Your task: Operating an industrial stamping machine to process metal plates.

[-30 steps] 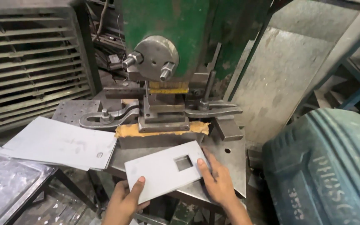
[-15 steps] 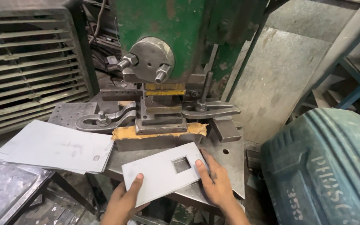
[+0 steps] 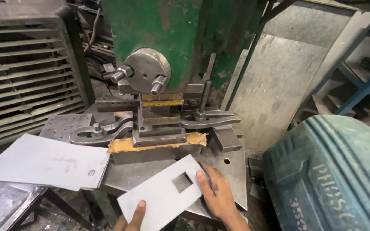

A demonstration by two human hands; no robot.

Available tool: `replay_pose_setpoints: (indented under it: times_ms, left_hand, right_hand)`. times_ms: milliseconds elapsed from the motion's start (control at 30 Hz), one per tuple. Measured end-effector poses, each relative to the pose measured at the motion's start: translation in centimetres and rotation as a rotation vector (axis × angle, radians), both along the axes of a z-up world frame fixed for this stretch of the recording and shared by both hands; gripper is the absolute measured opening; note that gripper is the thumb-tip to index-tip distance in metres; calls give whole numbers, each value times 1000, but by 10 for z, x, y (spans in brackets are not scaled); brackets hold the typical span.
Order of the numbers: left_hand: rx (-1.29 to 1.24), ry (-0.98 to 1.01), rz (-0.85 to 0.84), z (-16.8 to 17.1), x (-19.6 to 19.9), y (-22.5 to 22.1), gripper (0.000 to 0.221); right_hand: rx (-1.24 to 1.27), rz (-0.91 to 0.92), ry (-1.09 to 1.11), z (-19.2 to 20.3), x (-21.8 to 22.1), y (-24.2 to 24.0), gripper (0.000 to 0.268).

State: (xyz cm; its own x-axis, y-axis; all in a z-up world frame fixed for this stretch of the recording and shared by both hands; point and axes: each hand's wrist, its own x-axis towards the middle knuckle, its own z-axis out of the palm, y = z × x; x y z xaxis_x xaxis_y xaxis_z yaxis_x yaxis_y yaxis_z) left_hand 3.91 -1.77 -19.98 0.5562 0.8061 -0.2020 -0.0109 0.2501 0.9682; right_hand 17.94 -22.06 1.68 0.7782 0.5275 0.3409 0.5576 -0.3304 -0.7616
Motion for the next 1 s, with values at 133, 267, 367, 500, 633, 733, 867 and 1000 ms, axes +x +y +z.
replay_pose_setpoints:
  times_ms: [133, 267, 367, 500, 633, 733, 867, 1000]
  left_hand:
    - [-97, 25, -136, 19, 2, 13, 64]
    - [-406, 70, -44, 97, 1, -3, 66]
    - [-300, 78, 6, 94, 3, -9, 67]
    - [-209, 153, 7, 97, -9, -13, 63]
    - [-143, -64, 25, 90, -9, -21, 62]
    - [-165, 19, 115, 108, -17, -28, 62]
    - [-10, 124, 115, 131, -24, -27, 61]
    - [174, 53, 68, 174, -24, -26, 54]
  right_hand:
    - [-31, -5, 18, 5, -1, 0, 54]
    - [-20, -3, 16, 2, -1, 0, 57]
    - [-29, 5, -88, -8, 5, 1, 57]
    - [44, 3, 105, 1, 2, 3, 60]
    - [50, 66, 404, 26, 18, 9, 66]
    - [-79, 83, 524, 36, 39, 17, 70]
    - [-132, 36, 750, 37, 51, 19, 75]
    - [133, 41, 824, 39, 43, 1, 77]
